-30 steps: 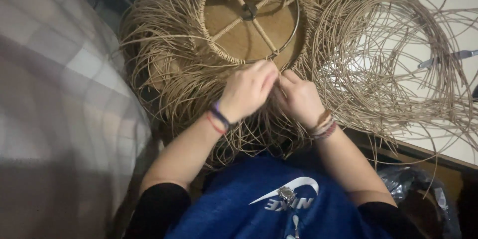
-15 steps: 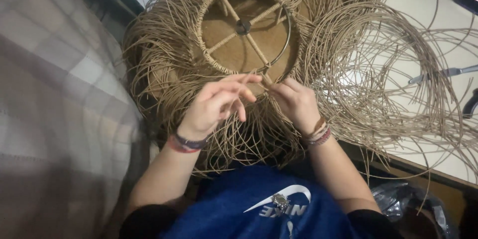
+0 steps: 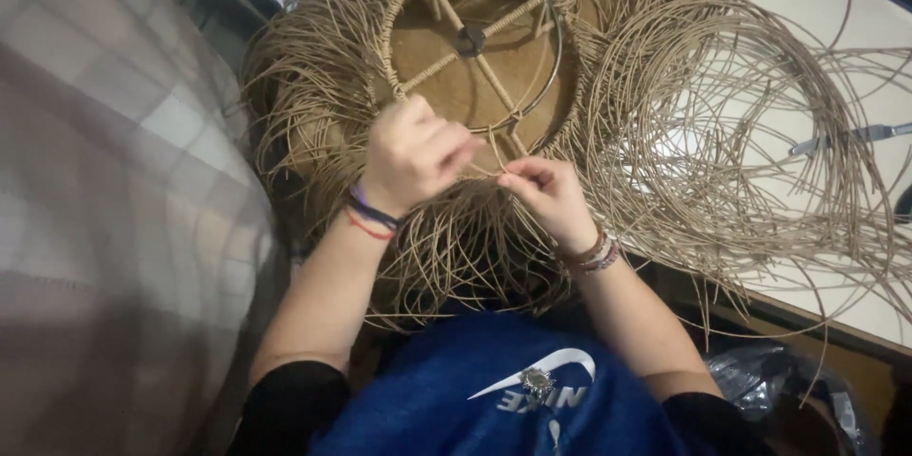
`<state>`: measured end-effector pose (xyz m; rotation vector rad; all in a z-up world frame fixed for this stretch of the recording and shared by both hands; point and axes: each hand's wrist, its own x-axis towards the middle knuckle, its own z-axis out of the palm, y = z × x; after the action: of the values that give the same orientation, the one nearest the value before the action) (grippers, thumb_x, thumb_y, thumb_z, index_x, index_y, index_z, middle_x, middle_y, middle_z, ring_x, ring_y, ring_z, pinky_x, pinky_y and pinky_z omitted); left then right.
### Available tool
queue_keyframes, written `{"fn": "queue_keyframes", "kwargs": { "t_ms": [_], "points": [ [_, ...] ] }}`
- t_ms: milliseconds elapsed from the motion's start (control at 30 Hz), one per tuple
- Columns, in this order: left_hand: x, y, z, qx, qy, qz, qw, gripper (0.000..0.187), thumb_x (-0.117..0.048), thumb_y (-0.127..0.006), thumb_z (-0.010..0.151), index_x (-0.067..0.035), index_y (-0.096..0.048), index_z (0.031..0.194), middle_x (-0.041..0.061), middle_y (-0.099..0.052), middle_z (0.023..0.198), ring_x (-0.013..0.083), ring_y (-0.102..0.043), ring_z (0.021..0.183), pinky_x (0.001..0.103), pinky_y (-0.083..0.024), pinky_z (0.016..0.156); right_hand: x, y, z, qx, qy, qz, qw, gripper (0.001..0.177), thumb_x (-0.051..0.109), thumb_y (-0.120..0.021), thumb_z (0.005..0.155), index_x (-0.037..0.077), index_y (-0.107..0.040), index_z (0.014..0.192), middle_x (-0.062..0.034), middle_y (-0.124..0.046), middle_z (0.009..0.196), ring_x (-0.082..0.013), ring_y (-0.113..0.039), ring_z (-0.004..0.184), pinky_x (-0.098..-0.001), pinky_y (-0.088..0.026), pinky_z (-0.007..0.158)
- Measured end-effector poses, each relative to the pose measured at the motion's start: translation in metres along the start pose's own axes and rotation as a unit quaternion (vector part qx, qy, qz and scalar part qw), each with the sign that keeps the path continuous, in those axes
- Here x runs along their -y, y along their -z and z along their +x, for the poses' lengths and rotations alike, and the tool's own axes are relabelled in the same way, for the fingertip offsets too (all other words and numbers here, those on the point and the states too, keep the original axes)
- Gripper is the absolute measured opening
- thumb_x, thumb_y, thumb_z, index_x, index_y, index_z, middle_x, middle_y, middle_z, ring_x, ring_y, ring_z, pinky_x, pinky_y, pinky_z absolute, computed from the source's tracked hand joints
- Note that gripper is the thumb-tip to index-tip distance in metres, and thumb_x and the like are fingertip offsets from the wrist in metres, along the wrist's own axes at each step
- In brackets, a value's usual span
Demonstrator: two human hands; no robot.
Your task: Weaving straw strands around a circular frame to create a decorative lampshade.
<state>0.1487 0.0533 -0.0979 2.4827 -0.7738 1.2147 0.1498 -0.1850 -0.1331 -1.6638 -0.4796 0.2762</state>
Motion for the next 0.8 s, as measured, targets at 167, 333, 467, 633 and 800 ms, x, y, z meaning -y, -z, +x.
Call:
{"fn": "queue_keyframes", "kwargs": {
  "t_ms": [167,333,467,633,800],
  "points": [
    [0.015,0.031,0.025,-0.071,-0.029,0.024,0.997,0.042,-0.037,-0.060,0.102,-0.022,-0.056,0.063,-0.005,-0.041,0.057,0.0169,-0.045,0.066,0.029,-0.047,0.060,0.020,-0.007,0.002,0.000,-0.021,0.017,1.000,0.006,0.012,-0.078,0.093,0.006,-0.079,0.094,-0.0021,-0.069,0.065,-0.0054,-0.051,0.068,-0.0222,-0.044,0.064],
    [0.009,0.037,0.027,-0.062,-0.013,-0.138,0.988,0.049,-0.037,-0.068,0.096,-0.021,-0.050,0.053,-0.009,-0.049,0.055,0.0172,-0.062,0.081,0.034,-0.050,0.078,0.017,-0.008,0.002,-0.001,-0.034,0.046,0.998,0.011,0.014,-0.073,0.096,0.005,-0.078,0.091,0.0036,-0.058,0.058,-0.0041,-0.045,0.059,-0.0198,-0.039,0.054],
    [0.001,0.086,0.034,0.178,0.082,-0.359,0.913,0.034,-0.019,-0.069,0.092,-0.010,-0.054,0.063,0.009,-0.057,0.056,0.0335,-0.062,0.060,0.041,-0.050,0.055,0.000,0.001,-0.003,-0.033,-0.101,0.105,0.989,0.011,0.013,-0.072,0.097,0.005,-0.078,0.092,0.0040,-0.055,0.057,-0.0031,-0.044,0.055,-0.0185,-0.036,0.053],
    [0.007,0.119,0.037,0.137,0.060,-0.054,0.987,0.029,-0.031,-0.080,0.092,-0.016,-0.065,0.072,-0.001,-0.059,0.062,0.0206,-0.064,0.061,0.033,-0.052,0.061,0.013,-0.001,-0.001,-0.025,-0.121,0.092,0.988,0.010,0.011,-0.071,0.095,0.004,-0.077,0.092,0.0038,-0.055,0.058,-0.0006,-0.045,0.056,-0.0162,-0.035,0.054],
    [0.014,0.062,-0.012,-0.187,-0.017,0.170,0.967,0.034,-0.045,-0.080,0.094,-0.022,-0.062,0.076,0.001,-0.057,0.095,0.0297,-0.059,0.102,0.052,-0.039,0.097,0.015,-0.019,0.000,-0.049,-0.073,0.085,0.992,0.012,0.015,-0.074,0.096,0.004,-0.078,0.094,0.0041,-0.060,0.063,-0.0021,-0.046,0.061,-0.0182,-0.039,0.057]
  ]
}}
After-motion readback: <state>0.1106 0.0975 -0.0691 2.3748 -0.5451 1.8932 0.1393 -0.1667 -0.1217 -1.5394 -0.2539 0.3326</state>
